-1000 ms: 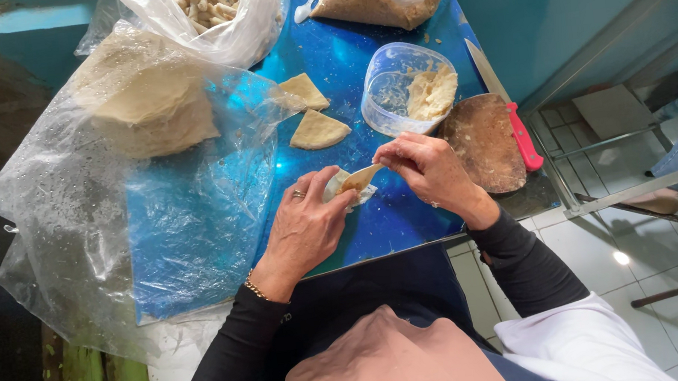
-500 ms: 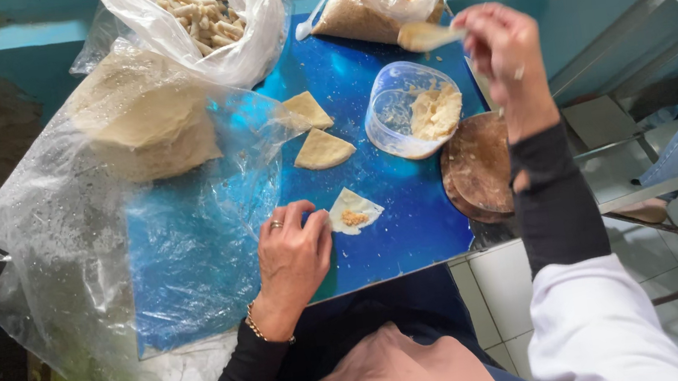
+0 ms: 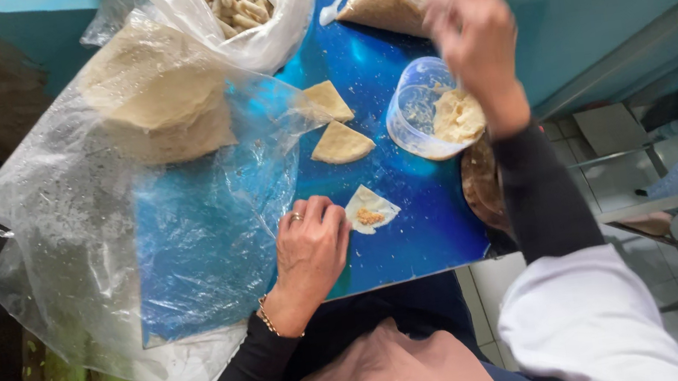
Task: The person folds triangular dough wrappers into filled pastries at a small table. They place filling from a plastic bag onto a wrapper, fold the dough over the filling, press the edges closed by hand, and set the finished pastry aside, repeating the process with new wrappers.
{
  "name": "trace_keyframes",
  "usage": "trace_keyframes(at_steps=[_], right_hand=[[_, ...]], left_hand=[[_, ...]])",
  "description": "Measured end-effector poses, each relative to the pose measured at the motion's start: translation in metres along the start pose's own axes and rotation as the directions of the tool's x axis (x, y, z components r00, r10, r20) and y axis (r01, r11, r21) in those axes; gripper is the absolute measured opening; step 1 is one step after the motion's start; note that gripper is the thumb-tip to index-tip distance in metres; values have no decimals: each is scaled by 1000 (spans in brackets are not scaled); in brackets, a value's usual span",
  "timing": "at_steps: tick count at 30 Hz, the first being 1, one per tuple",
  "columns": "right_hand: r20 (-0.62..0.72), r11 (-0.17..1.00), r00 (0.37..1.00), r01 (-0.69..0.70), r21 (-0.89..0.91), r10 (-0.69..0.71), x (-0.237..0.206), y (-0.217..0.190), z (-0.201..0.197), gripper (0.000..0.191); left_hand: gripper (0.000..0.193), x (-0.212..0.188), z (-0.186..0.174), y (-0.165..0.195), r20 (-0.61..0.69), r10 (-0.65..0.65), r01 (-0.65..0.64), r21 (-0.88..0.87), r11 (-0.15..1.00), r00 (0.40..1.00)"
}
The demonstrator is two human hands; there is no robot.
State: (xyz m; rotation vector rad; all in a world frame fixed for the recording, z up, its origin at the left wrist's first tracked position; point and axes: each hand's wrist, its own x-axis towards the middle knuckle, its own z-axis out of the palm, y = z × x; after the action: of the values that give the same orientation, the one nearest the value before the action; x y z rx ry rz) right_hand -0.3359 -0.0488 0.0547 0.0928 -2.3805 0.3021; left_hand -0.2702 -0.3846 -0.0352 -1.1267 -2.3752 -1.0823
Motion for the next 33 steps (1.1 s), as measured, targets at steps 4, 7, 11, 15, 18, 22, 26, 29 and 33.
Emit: trace_keyframes(at_steps=[4,7,11,15,18,22,26,29,33], right_hand=[[395,917,908,-269,293,139,-108,-108,-39,8],[333,963,913,-266,51,234,-145,-141,-32,11],[157,958,956,-266,107,247,-157,-146,-11,12],[336,888,866,-435,146,369,-156,-140,0,10],[352,876,860,-448,178,369,-154,-136,2,10],[358,854,860,-461,239,364,-151,-137,2,11],[321,844,883,-439,307,342,-152,-143,1,19],[318,821,880,-454,345,353,-153,-148,1,23],[355,766,844,-523,374,402,-155,-152,0,30]], left_hand=[[12,2,7,-7,31,-38,38,-11,999,999],[13,6,8,-12,11,-58,59,-19,998,998],[18,11,9,-13,-19,-65,65,28,997,998],[12,13,13,-15,16,-110,110,12,994,994],[12,15,15,-16,43,-125,124,8,992,991],[21,12,12,-13,16,-124,123,39,992,992],[17,10,11,-8,82,-204,197,93,976,975],[15,12,15,-7,61,-202,198,61,978,978],[17,14,20,-7,49,-227,229,-51,972,973]])
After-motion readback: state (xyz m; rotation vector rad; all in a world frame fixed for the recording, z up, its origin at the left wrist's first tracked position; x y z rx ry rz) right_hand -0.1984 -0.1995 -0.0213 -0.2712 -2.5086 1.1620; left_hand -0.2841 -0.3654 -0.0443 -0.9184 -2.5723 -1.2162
